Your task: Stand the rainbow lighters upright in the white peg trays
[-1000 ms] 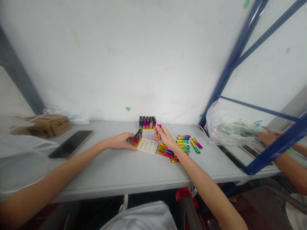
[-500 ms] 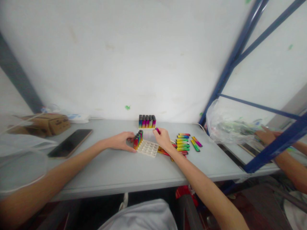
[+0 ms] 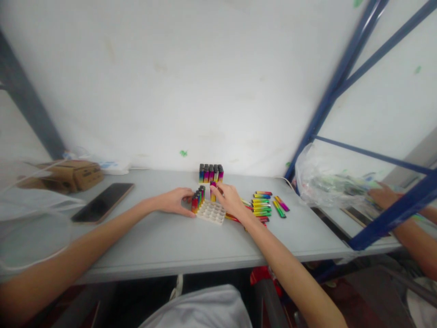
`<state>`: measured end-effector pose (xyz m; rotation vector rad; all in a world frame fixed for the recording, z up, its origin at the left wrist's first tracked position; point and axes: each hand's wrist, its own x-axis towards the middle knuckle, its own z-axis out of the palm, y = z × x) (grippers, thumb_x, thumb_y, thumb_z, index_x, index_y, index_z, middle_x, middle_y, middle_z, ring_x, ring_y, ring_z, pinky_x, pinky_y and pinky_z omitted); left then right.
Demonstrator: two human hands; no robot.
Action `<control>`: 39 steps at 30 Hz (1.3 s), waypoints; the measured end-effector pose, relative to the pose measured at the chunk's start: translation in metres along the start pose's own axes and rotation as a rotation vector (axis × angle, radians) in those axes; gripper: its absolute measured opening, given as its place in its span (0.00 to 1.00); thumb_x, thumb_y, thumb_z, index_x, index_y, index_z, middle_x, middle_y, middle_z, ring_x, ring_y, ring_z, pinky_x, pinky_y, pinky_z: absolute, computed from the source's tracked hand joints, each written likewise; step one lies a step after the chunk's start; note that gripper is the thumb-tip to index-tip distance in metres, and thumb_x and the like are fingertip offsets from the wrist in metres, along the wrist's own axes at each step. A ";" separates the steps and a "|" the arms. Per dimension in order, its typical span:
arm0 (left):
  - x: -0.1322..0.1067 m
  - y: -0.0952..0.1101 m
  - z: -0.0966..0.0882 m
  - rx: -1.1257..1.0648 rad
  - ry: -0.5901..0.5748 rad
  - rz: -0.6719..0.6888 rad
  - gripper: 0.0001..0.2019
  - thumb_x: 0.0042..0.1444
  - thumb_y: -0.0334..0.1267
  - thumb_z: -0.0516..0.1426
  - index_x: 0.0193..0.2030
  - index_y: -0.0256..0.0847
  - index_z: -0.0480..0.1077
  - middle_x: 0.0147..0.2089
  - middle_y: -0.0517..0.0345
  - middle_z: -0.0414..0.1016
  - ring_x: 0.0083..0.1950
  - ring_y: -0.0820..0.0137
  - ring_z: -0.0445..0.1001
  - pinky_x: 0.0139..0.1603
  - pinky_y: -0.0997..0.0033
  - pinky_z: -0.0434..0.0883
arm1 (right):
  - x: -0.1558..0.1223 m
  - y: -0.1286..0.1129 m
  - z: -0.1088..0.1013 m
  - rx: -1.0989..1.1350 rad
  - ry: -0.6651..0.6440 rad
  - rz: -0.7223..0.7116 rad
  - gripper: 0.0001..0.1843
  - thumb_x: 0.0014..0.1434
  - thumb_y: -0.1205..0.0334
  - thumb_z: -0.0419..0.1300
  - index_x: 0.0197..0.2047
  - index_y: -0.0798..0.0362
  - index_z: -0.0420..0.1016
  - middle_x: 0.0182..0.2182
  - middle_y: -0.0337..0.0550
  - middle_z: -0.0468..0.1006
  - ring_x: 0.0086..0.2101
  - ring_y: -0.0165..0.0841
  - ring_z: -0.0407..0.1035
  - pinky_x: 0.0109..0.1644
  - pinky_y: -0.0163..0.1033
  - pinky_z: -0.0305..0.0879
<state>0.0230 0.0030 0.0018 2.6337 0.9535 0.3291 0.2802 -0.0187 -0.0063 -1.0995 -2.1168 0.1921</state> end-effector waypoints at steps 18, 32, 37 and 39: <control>-0.001 0.000 0.003 0.009 0.021 -0.040 0.32 0.45 0.65 0.64 0.44 0.38 0.74 0.37 0.56 0.73 0.37 0.64 0.70 0.38 0.70 0.64 | 0.002 0.015 0.014 -0.166 -0.199 -0.127 0.12 0.70 0.55 0.56 0.37 0.53 0.72 0.35 0.46 0.77 0.36 0.37 0.69 0.43 0.40 0.63; 0.000 -0.004 0.002 0.017 -0.008 -0.016 0.33 0.48 0.67 0.62 0.44 0.38 0.72 0.39 0.55 0.72 0.38 0.63 0.70 0.40 0.69 0.65 | -0.007 0.061 -0.064 -0.198 -0.230 0.053 0.16 0.69 0.55 0.54 0.41 0.55 0.81 0.37 0.49 0.82 0.36 0.37 0.73 0.45 0.41 0.66; 0.000 -0.002 0.003 -0.013 0.001 -0.066 0.33 0.49 0.65 0.62 0.49 0.36 0.72 0.41 0.53 0.74 0.39 0.62 0.71 0.40 0.68 0.66 | -0.017 0.073 -0.095 0.025 -0.377 0.201 0.18 0.61 0.47 0.62 0.39 0.54 0.82 0.37 0.46 0.83 0.36 0.38 0.74 0.43 0.40 0.67; 0.000 -0.001 0.003 -0.026 0.008 -0.071 0.33 0.49 0.64 0.63 0.50 0.37 0.72 0.41 0.53 0.74 0.39 0.62 0.72 0.40 0.68 0.66 | -0.021 0.072 -0.102 0.104 -0.501 0.240 0.21 0.56 0.44 0.66 0.39 0.54 0.82 0.36 0.45 0.83 0.36 0.38 0.74 0.41 0.39 0.67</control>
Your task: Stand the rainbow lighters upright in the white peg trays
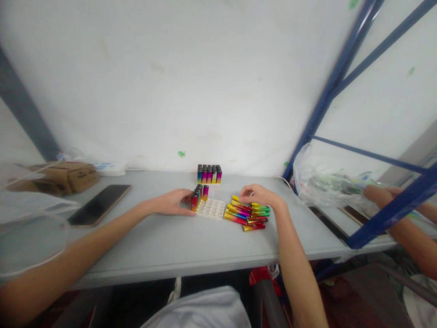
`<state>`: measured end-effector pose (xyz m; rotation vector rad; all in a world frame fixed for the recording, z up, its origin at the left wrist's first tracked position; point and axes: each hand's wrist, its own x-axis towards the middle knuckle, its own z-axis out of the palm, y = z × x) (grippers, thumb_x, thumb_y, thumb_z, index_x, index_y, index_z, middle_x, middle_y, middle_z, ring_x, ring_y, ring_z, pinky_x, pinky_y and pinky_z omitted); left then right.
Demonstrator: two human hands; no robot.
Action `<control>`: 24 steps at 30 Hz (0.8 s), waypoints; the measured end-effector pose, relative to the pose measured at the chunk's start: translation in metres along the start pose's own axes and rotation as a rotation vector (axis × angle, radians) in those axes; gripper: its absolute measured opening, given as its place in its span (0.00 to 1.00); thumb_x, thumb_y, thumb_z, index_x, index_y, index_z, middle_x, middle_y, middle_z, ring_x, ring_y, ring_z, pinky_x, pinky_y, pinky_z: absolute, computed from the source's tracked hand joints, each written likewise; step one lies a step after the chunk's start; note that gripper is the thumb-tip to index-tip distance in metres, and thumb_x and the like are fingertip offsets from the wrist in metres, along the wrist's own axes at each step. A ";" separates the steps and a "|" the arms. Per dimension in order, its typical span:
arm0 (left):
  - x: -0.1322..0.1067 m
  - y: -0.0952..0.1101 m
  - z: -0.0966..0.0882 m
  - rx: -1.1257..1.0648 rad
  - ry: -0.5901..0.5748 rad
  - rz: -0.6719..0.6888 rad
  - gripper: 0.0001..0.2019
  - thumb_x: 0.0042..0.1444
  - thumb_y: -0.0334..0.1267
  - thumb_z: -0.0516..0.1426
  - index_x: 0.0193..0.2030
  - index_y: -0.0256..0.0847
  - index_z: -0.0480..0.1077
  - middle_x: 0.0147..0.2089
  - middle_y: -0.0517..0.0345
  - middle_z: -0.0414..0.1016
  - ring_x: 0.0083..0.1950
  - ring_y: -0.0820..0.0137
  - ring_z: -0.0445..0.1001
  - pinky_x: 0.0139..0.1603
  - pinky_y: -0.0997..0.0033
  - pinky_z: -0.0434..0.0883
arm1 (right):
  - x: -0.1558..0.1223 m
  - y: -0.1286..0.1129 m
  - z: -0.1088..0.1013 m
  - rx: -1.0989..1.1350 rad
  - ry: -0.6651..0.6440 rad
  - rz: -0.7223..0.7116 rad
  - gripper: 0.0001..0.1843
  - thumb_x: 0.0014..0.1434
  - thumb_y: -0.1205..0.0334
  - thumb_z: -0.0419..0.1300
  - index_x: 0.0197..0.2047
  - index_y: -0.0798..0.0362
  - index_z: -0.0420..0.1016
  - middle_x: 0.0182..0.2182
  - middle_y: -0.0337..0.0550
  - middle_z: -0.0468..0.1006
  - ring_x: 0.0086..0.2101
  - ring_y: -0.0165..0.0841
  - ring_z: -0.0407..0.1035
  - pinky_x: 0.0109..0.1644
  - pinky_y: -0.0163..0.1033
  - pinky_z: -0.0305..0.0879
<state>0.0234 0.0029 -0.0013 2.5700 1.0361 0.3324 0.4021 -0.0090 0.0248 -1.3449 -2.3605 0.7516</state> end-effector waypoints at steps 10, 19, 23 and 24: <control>0.000 0.000 0.000 0.019 0.009 -0.006 0.34 0.48 0.66 0.62 0.49 0.36 0.72 0.41 0.53 0.75 0.39 0.61 0.72 0.39 0.68 0.66 | 0.008 0.005 0.015 -0.103 -0.068 0.026 0.20 0.52 0.45 0.69 0.39 0.53 0.80 0.34 0.44 0.82 0.34 0.38 0.72 0.38 0.39 0.65; -0.001 0.002 -0.001 0.023 0.007 -0.024 0.34 0.48 0.66 0.62 0.49 0.38 0.72 0.40 0.53 0.75 0.39 0.62 0.72 0.40 0.68 0.66 | 0.009 -0.019 0.012 -0.068 0.143 -0.024 0.28 0.65 0.39 0.53 0.29 0.53 0.78 0.23 0.38 0.75 0.25 0.32 0.64 0.33 0.37 0.59; 0.000 0.001 0.000 0.004 0.008 -0.007 0.33 0.48 0.65 0.63 0.50 0.37 0.72 0.40 0.54 0.75 0.39 0.62 0.72 0.39 0.68 0.66 | 0.017 -0.021 0.020 0.022 0.362 -0.012 0.25 0.64 0.39 0.55 0.33 0.53 0.79 0.25 0.40 0.77 0.28 0.36 0.67 0.35 0.39 0.62; 0.000 0.000 0.000 0.007 0.007 -0.004 0.33 0.49 0.65 0.63 0.50 0.37 0.72 0.40 0.53 0.74 0.39 0.62 0.72 0.39 0.68 0.66 | 0.020 -0.020 0.023 0.048 0.407 -0.021 0.23 0.64 0.41 0.57 0.36 0.52 0.80 0.28 0.42 0.79 0.30 0.37 0.69 0.36 0.39 0.63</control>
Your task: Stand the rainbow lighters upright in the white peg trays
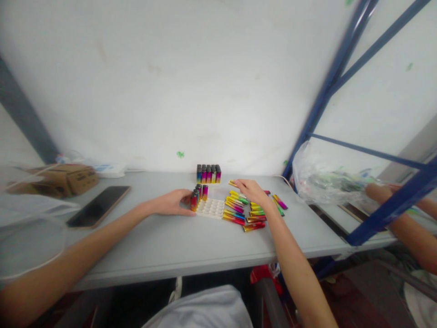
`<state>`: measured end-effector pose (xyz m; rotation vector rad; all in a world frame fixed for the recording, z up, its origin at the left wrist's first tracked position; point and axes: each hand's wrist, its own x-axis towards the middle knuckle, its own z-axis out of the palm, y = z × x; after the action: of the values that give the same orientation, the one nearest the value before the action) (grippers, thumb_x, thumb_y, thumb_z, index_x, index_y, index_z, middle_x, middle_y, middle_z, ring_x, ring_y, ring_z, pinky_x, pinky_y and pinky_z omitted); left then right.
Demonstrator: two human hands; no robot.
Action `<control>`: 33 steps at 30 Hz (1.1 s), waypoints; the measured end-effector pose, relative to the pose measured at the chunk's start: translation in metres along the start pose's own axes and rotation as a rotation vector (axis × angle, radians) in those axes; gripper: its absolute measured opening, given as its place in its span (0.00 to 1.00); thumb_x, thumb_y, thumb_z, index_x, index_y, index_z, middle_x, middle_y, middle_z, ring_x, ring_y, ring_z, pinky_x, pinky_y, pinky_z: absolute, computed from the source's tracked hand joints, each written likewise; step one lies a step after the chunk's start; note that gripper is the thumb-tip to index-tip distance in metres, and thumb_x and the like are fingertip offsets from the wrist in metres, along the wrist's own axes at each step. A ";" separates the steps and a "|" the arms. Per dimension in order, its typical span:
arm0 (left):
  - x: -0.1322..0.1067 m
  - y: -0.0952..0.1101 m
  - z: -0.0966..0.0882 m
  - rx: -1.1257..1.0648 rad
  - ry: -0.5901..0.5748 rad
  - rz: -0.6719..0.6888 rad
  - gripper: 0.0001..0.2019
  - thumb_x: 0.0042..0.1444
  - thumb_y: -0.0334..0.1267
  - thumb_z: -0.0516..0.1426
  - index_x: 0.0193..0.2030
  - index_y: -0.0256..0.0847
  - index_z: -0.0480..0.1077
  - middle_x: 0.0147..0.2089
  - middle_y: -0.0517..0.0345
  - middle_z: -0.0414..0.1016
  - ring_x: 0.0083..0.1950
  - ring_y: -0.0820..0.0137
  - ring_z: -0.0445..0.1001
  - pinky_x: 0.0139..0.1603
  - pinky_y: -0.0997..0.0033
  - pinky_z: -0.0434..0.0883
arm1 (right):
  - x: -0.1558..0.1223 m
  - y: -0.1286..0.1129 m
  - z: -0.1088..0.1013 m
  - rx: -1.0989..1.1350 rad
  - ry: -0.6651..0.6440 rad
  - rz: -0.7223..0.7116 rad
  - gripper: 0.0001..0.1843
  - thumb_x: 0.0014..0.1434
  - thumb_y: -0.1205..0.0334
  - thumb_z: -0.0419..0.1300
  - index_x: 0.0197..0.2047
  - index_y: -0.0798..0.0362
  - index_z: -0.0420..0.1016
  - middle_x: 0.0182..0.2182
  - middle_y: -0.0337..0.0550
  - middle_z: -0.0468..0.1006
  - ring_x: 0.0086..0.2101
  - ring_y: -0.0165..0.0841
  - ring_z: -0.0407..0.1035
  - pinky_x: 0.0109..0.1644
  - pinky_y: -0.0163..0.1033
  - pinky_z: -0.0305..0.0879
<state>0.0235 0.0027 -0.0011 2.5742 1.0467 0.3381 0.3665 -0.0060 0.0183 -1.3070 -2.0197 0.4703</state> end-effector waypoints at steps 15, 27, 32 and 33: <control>0.001 0.000 0.000 0.005 -0.010 0.004 0.35 0.49 0.65 0.62 0.50 0.35 0.72 0.40 0.52 0.74 0.39 0.61 0.72 0.40 0.68 0.66 | 0.005 -0.016 0.050 0.517 -0.002 0.086 0.28 0.61 0.31 0.55 0.38 0.51 0.69 0.23 0.32 0.67 0.22 0.28 0.62 0.27 0.35 0.61; 0.000 0.001 0.000 -0.004 -0.011 -0.008 0.33 0.48 0.65 0.62 0.49 0.37 0.72 0.41 0.53 0.75 0.40 0.61 0.73 0.40 0.68 0.67 | 0.006 -0.021 0.061 0.372 0.079 0.218 0.32 0.65 0.36 0.45 0.17 0.48 0.53 0.13 0.32 0.49 0.17 0.26 0.45 0.23 0.37 0.43; 0.001 0.000 0.000 0.007 -0.014 -0.006 0.33 0.48 0.66 0.62 0.48 0.36 0.72 0.41 0.52 0.75 0.40 0.61 0.73 0.40 0.68 0.67 | 0.005 -0.018 0.067 0.378 0.092 0.209 0.28 0.67 0.42 0.42 0.19 0.48 0.54 0.13 0.32 0.50 0.16 0.27 0.45 0.22 0.37 0.44; 0.001 0.000 0.000 0.008 -0.016 -0.008 0.34 0.49 0.65 0.62 0.49 0.36 0.72 0.41 0.52 0.76 0.40 0.61 0.73 0.40 0.68 0.67 | 0.006 -0.016 0.068 0.370 0.068 0.194 0.28 0.67 0.42 0.41 0.20 0.48 0.55 0.13 0.32 0.50 0.17 0.27 0.46 0.22 0.36 0.44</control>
<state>0.0241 0.0034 -0.0011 2.5752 1.0544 0.3121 0.3063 -0.0038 -0.0176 -1.2696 -1.6587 0.8337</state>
